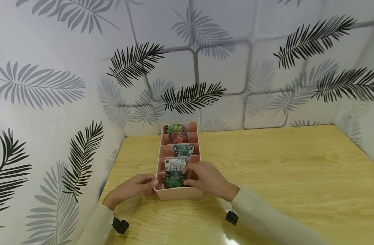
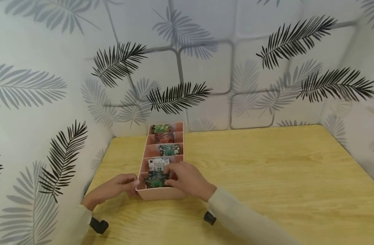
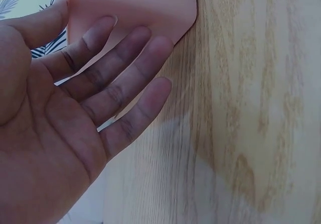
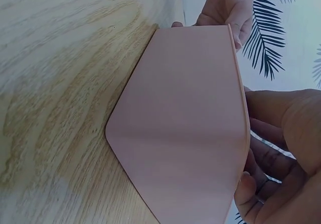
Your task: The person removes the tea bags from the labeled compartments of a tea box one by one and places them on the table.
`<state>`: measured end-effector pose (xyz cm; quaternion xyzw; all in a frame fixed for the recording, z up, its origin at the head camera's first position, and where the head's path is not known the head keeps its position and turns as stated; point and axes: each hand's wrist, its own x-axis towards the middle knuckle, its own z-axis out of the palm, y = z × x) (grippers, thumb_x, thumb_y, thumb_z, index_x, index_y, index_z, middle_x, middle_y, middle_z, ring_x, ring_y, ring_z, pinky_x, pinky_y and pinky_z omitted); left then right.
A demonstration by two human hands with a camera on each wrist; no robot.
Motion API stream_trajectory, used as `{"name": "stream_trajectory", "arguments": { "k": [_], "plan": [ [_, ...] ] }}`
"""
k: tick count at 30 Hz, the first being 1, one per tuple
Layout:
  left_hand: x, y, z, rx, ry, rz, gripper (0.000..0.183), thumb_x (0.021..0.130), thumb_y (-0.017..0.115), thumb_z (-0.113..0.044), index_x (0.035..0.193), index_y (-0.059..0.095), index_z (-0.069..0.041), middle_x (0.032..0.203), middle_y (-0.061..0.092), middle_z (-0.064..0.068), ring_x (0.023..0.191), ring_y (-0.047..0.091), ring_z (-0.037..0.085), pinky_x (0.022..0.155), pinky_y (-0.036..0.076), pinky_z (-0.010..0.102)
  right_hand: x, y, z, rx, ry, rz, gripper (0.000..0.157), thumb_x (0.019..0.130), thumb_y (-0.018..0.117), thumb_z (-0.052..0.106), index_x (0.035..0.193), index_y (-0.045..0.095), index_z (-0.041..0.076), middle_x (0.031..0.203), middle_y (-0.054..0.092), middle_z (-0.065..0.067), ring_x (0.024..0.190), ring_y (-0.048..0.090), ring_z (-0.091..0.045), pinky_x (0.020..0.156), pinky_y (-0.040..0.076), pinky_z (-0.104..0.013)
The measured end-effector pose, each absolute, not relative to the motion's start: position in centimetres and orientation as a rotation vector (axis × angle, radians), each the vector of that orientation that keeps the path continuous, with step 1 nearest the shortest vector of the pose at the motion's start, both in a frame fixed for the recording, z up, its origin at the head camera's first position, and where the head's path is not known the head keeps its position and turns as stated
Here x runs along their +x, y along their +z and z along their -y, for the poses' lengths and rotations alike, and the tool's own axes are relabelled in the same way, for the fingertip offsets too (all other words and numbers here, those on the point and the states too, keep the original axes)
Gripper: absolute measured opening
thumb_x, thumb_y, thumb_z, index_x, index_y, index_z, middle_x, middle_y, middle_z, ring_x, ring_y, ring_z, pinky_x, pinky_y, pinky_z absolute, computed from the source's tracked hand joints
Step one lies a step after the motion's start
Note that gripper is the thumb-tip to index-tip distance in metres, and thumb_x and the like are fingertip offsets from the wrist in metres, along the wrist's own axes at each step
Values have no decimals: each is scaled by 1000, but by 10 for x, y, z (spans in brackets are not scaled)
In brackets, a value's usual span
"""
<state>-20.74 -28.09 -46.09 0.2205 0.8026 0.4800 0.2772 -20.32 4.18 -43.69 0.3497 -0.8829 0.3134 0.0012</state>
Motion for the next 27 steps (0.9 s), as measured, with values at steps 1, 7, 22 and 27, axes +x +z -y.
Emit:
{"name": "stream_trajectory", "arguments": {
  "k": [1,7,22,27],
  "plan": [
    [-208,-460,281,594,1287,-2159,38,112,46,-35,112,63,-1,104,70,18,97,68,38,82,57,54,-204,-437,-41,1100,973,2766,19,92,81,25,106,73,16,85,66,11,72,59,-1,67,53,-25],
    [-208,-458,283,610,1284,-2178,38,112,48,-35,110,63,0,104,70,19,96,68,39,82,57,54,-207,-436,-36,1144,936,2732,9,92,81,26,88,75,21,78,65,15,66,55,-1,61,50,-24],
    [-208,-456,280,586,1256,-2204,34,110,52,-35,104,65,-5,103,71,17,94,67,40,84,57,53,-208,-435,-41,1118,959,2591,9,97,75,19,101,82,15,89,74,7,69,55,-3,65,48,-25],
    [-209,-454,282,576,1244,-2193,34,110,52,-36,104,66,-6,105,72,17,95,68,39,84,56,54,-213,-429,-48,1110,1009,2570,10,98,74,18,103,82,16,94,74,8,75,61,-2,65,52,-23]
  ]
}}
